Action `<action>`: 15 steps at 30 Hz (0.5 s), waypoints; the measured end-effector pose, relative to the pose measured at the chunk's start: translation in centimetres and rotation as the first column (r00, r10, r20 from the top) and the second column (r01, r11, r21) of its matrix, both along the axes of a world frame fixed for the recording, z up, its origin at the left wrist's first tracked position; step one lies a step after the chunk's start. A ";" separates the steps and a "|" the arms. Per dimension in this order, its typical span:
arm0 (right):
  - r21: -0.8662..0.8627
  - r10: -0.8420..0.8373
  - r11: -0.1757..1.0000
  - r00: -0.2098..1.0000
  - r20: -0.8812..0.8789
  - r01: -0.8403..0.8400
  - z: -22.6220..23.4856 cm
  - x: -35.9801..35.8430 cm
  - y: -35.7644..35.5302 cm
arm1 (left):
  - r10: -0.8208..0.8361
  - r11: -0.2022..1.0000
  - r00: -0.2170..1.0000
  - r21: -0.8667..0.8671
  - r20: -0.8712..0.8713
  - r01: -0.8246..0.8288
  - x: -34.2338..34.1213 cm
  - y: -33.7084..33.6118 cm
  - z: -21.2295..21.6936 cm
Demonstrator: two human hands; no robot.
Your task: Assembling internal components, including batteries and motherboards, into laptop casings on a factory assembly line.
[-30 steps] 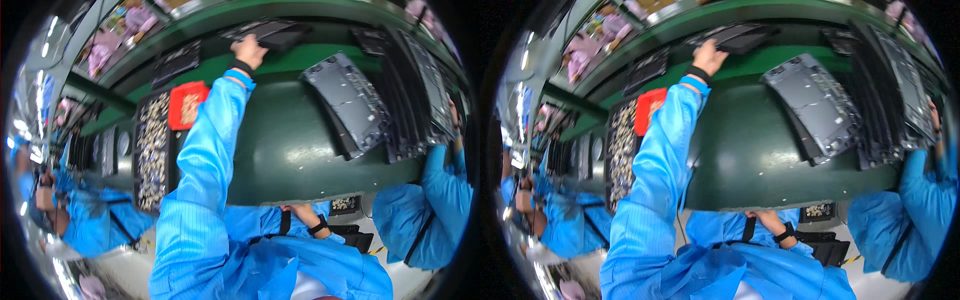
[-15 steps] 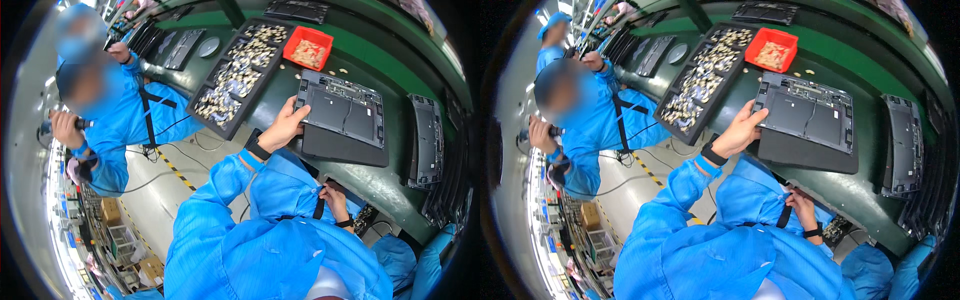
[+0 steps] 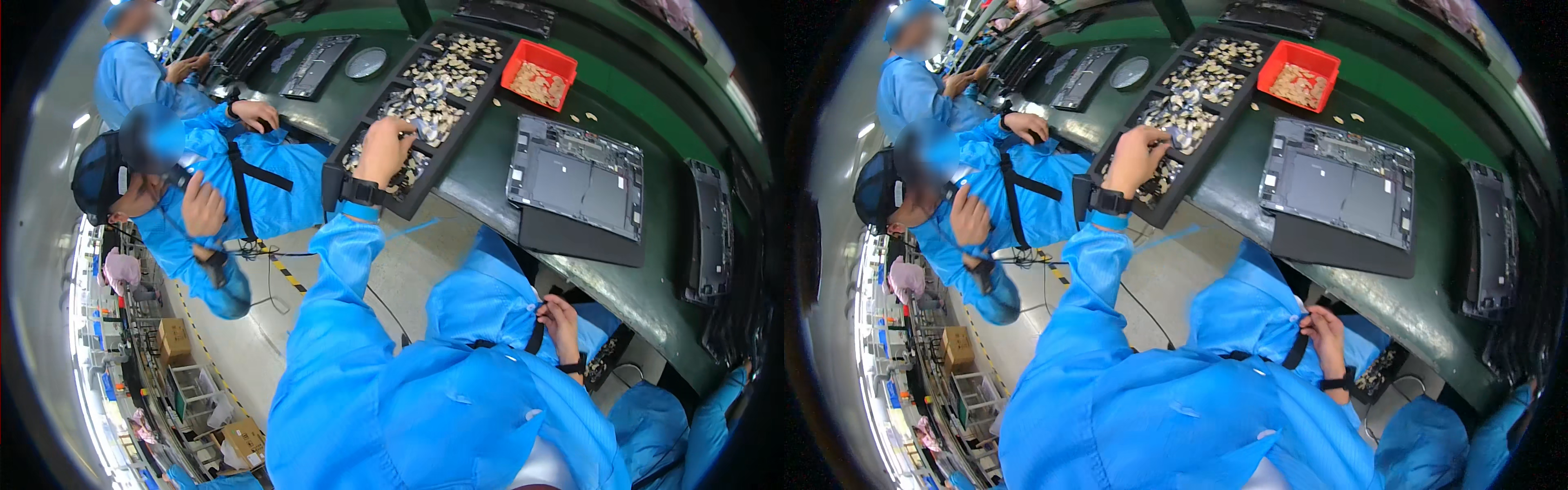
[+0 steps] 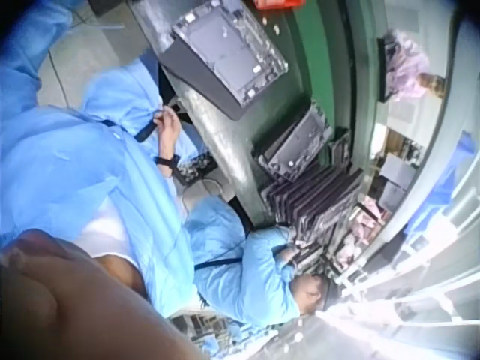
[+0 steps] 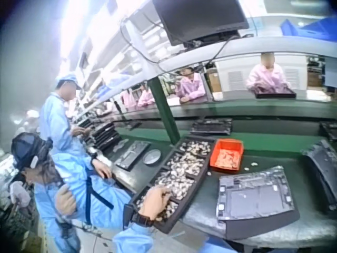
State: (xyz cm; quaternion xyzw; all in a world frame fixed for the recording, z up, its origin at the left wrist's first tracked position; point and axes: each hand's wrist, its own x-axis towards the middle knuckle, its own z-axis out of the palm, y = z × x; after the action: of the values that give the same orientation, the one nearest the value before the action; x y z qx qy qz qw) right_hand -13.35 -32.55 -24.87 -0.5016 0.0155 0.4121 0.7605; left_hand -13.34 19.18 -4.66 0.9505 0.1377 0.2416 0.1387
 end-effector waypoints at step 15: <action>-0.319 0.127 0.947 0.869 0.479 0.037 11.3 -3.1 1.2 | 0.169 0.955 0.946 -0.284 0.276 -0.088 -0.7 -2.3 0.8</action>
State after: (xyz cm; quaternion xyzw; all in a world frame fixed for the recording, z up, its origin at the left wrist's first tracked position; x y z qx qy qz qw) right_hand -16.45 -31.36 -13.57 -0.7061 -0.1247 0.2803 0.6382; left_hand -14.00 16.83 -3.91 0.8646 0.2089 0.3696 0.2689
